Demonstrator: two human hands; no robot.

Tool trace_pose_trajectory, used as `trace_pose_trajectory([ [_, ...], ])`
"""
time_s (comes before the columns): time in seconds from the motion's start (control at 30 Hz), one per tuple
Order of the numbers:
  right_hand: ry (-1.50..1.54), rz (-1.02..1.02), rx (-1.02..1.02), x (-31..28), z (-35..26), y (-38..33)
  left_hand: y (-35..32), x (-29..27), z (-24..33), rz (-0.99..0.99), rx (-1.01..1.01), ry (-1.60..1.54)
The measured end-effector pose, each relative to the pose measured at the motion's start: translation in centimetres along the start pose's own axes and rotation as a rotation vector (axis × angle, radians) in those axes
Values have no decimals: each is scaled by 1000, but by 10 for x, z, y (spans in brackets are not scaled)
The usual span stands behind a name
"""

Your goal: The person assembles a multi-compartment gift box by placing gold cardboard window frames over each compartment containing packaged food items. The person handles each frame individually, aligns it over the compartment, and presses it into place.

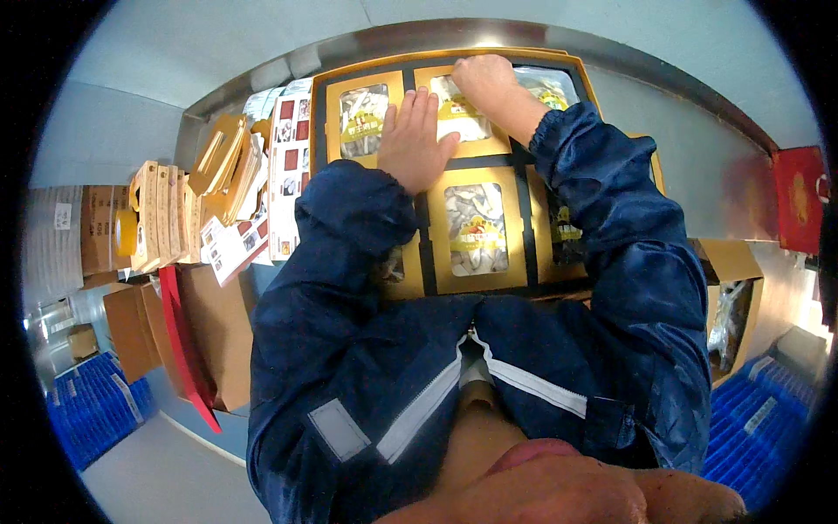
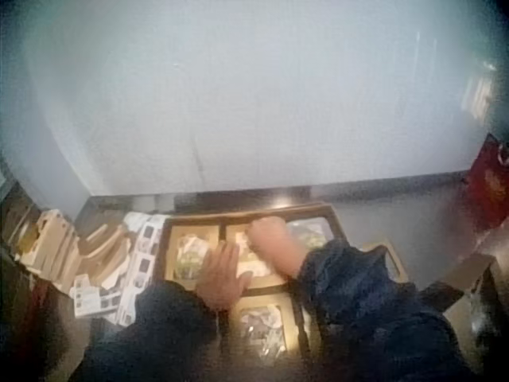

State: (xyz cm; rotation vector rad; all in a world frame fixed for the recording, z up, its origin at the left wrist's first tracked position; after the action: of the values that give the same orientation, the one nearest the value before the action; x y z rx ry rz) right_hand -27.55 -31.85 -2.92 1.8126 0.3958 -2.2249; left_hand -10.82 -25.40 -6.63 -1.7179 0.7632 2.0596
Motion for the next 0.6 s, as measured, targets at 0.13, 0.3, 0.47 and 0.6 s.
trace_pose_trajectory([
  [0.13,49,58,65,-15,21,-8,-2,-2,-2,17,0,-17],
  [0.3,324,0,151,-16,45,-65,7,-21,-4,75,25,63],
  [0.47,226,147,28,29,8,-109,16,1,-18,21,-16,100],
  [0.6,237,121,86,38,5,-113,16,8,-20,24,-5,115],
])
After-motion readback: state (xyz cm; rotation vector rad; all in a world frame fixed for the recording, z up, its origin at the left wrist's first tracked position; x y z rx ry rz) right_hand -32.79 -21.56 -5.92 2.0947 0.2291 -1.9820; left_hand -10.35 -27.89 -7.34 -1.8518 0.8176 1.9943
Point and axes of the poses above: each hand's wrist, its own y-axis towards the middle knuckle, its own x-axis out of the palm, z = x × y, the point moved 2 cm from there along y, towards the middle knuckle, and after that the axes turned 6 degrees about -z, right-handed, at the moved point
